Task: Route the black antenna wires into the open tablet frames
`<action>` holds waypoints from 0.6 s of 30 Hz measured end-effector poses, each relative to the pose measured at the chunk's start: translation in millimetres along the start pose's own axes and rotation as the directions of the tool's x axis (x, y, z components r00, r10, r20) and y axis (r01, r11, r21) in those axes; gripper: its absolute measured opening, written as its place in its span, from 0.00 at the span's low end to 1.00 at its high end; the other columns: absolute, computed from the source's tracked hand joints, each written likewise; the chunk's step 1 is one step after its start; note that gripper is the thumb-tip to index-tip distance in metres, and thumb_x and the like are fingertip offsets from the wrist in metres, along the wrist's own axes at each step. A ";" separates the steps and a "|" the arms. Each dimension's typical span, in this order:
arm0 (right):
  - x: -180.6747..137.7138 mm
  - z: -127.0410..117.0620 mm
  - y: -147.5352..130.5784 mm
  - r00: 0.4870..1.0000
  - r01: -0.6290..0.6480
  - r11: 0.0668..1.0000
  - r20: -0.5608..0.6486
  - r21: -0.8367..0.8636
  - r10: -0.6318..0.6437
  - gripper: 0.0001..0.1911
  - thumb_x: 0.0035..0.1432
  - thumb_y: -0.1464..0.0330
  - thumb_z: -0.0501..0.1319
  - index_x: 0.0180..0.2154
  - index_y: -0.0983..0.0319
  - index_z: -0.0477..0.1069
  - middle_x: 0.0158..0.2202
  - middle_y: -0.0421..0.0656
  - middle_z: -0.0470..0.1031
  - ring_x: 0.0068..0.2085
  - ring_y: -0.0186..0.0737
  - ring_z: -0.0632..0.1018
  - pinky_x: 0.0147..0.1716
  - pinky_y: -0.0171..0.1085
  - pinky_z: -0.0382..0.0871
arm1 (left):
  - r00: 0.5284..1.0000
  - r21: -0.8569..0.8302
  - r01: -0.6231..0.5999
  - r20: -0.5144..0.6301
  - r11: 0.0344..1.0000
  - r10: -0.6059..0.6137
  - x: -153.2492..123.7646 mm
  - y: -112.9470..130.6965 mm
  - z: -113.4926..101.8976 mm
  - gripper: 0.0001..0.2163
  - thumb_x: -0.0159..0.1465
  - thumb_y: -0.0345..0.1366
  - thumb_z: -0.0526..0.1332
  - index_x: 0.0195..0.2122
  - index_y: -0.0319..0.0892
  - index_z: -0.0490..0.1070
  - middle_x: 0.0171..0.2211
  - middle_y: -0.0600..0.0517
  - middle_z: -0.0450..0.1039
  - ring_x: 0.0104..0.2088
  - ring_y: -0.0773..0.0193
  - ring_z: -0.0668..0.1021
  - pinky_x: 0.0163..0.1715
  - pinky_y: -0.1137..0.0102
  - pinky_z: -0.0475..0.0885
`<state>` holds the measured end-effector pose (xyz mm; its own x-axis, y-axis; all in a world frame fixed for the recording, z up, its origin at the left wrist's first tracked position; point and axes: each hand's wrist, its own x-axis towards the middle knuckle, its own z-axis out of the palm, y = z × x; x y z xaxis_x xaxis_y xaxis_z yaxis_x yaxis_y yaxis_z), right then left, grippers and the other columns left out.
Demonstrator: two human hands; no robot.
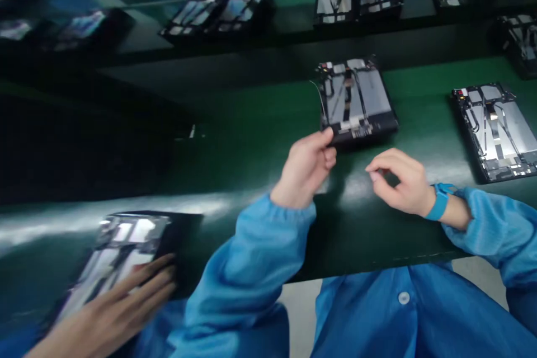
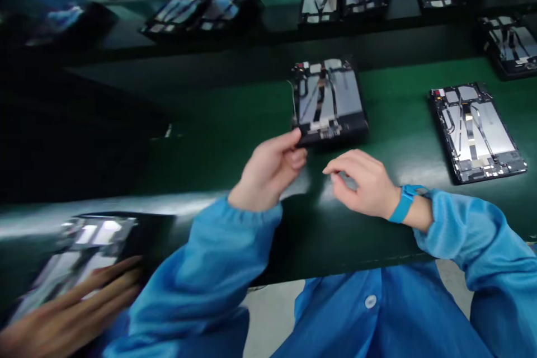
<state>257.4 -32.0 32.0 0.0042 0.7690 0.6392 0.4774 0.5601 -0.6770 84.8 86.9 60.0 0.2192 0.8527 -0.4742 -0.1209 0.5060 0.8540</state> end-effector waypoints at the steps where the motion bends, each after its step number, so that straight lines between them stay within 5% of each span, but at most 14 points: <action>1: 6.0 -8.3 -2.4 1.000 -0.011 0.999 -0.005 -0.045 0.011 0.08 0.67 0.73 0.59 0.41 0.57 0.76 0.38 0.43 0.84 0.40 0.41 0.82 0.41 0.41 0.78 | 1.000 0.017 0.016 0.027 1.000 -0.017 -26.6 -14.5 -6.4 0.19 0.54 0.39 0.77 0.31 0.43 0.66 0.21 0.62 0.60 0.18 0.77 0.63 0.16 0.77 0.57; 5: 27.5 -29.2 12.7 0.984 -0.143 0.941 0.055 -0.306 0.167 0.06 0.66 0.67 0.61 0.40 0.56 0.78 0.42 0.46 0.84 0.45 0.49 0.81 0.50 0.50 0.77 | 0.980 0.129 0.163 0.097 0.978 -0.176 -110.2 -69.7 -34.2 0.22 0.55 0.50 0.77 0.39 0.42 0.72 0.20 0.61 0.65 0.16 0.73 0.64 0.16 0.75 0.59; 9: 29.4 -27.1 44.1 0.941 -0.207 0.776 0.096 -0.596 0.325 0.13 0.66 0.59 0.63 0.40 0.61 0.80 0.44 0.54 0.82 0.48 0.56 0.79 0.53 0.57 0.74 | 0.920 0.379 0.232 0.213 0.896 -0.328 -146.1 -90.8 -58.7 0.22 0.57 0.54 0.73 0.41 0.43 0.74 0.26 0.53 0.77 0.21 0.62 0.76 0.20 0.69 0.70; 13: 25.9 -14.6 56.4 0.901 -0.159 0.674 0.173 -0.721 0.397 0.21 0.68 0.53 0.62 0.33 0.61 0.81 0.34 0.52 0.80 0.40 0.52 0.78 0.46 0.52 0.75 | 0.973 0.693 -0.017 0.176 0.721 -0.146 -138.9 -71.7 -74.4 0.19 0.61 0.52 0.70 0.45 0.44 0.80 0.35 0.48 0.84 0.29 0.56 0.83 0.29 0.66 0.74; 18: 41.4 3.0 55.4 0.875 -0.187 0.701 0.207 -0.688 0.437 0.16 0.68 0.56 0.65 0.35 0.59 0.85 0.37 0.50 0.84 0.41 0.51 0.80 0.46 0.50 0.74 | 0.957 0.707 -0.285 0.249 0.648 0.149 -86.3 -47.6 -60.2 0.12 0.64 0.47 0.65 0.41 0.44 0.79 0.30 0.51 0.82 0.27 0.60 0.80 0.31 0.67 0.71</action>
<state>281.5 31.8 19.9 0.0307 0.9816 0.1884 0.9386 0.0365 -0.3431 13.3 -3.0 47.4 0.4326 0.8593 -0.2729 0.5432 -0.0068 0.8395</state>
